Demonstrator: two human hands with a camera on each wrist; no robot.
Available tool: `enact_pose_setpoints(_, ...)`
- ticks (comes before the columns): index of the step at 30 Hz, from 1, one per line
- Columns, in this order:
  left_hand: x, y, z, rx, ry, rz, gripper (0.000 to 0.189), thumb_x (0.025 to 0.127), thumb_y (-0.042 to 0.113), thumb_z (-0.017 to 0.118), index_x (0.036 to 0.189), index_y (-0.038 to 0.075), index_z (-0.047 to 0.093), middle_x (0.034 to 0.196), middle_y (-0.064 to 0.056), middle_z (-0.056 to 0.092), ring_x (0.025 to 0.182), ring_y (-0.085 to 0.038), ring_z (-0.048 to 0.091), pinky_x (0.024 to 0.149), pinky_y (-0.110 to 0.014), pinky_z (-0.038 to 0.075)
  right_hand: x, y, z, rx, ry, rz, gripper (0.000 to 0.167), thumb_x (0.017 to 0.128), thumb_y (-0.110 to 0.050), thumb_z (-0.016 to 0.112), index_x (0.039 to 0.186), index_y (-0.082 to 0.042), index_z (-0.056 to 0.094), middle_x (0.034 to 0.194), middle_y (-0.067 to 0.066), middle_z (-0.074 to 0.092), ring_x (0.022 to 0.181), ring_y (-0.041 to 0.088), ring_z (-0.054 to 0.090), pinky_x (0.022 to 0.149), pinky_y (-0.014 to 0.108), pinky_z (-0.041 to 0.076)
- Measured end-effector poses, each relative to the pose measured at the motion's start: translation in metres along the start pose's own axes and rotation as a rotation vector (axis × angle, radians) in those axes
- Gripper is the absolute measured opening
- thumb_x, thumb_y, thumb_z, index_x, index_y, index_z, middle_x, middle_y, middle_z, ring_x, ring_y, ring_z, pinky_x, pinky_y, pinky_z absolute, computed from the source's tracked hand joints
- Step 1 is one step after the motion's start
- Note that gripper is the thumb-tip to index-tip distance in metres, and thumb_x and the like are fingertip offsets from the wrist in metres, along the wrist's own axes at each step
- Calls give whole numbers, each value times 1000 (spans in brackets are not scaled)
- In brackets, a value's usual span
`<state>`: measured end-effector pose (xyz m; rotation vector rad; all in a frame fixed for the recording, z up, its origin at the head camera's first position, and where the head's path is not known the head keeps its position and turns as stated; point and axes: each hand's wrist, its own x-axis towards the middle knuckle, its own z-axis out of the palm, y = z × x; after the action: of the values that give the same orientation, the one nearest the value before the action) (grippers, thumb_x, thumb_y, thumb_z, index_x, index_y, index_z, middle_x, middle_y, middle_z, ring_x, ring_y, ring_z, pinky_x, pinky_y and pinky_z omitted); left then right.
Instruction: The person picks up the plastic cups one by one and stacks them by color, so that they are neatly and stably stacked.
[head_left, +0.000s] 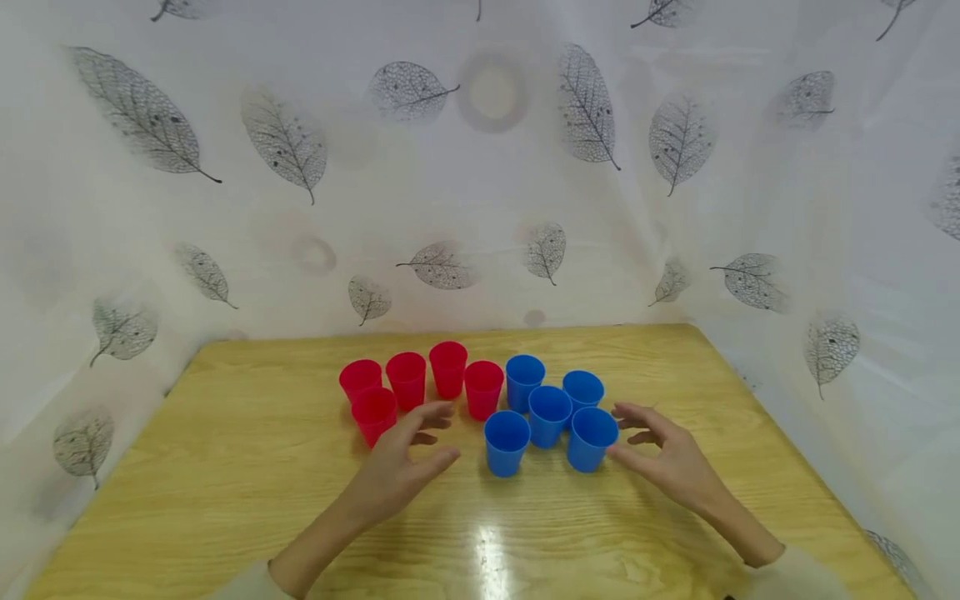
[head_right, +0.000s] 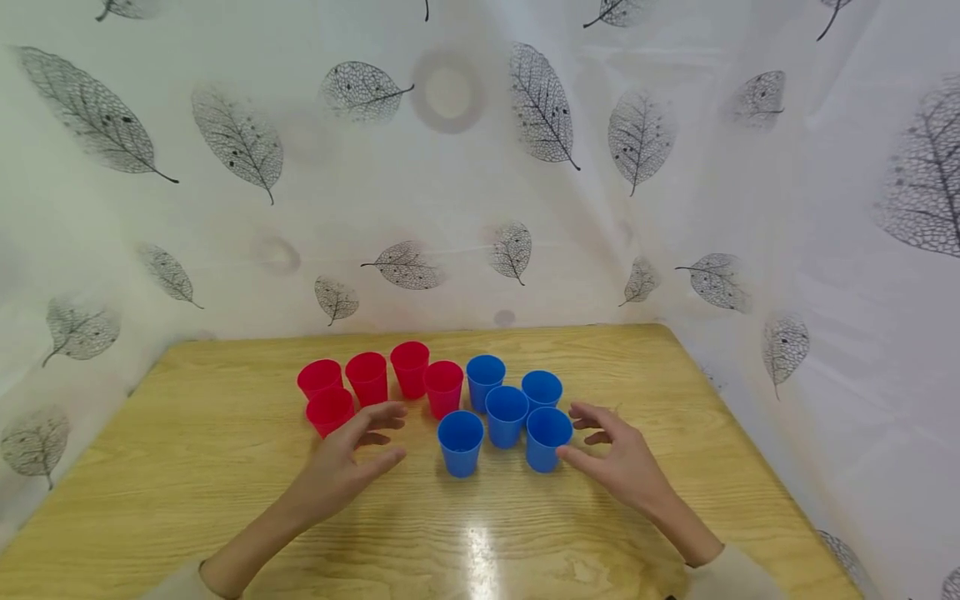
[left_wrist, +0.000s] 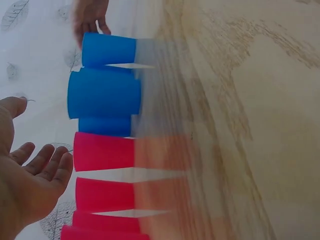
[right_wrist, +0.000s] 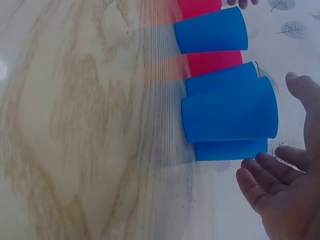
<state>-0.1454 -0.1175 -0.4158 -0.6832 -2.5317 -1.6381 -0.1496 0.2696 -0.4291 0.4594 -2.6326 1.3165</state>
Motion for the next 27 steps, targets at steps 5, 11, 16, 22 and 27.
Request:
enact_pose_setpoints(5, 9, -7, 18, -86, -37, -102, 60, 93, 14, 78, 146, 5, 51, 143, -10, 58, 128, -30, 57, 106, -52, 50, 0, -1, 2, 3, 6, 18, 60, 91, -19, 82, 140, 3, 56, 130, 16, 66, 113, 28, 62, 88, 37, 60)
enact_pose_setpoints(11, 16, -17, 39, -111, -73, -165, 70, 90, 13, 82, 148, -2, 46, 145, -18, 54, 132, -40, 53, 107, -53, 49, 0, -1, 4, 8, 7, 31, 62, 90, -18, 83, 141, 5, 56, 131, 17, 65, 112, 23, 63, 86, 34, 60)
enact_pose_setpoints(16, 20, -17, 49, -106, -84, -185, 76, 88, 17, 85, 150, -1, 44, 148, -17, 52, 133, -39, 52, 108, -53, 49, 0, -4, 6, 11, -15, 64, 65, 90, -20, 83, 142, 6, 54, 132, 18, 64, 113, 29, 63, 84, 32, 60)
enact_pose_setpoints(22, 21, -17, 57, -137, -78, -181, 76, 88, 16, 85, 150, -1, 44, 148, -18, 53, 132, -38, 55, 108, -52, 49, 2, -5, 14, 6, -14, 91, 69, 88, -27, 85, 143, 2, 54, 126, 13, 67, 110, 27, 64, 83, 30, 60)
enact_pose_setpoints(27, 25, -18, 62, -145, -71, -206, 77, 88, 22, 85, 151, 4, 45, 148, -14, 54, 133, -36, 55, 109, -51, 48, 3, -8, 16, 4, -9, 104, 70, 86, -26, 87, 142, 2, 55, 124, 15, 67, 104, 27, 66, 80, 27, 60)
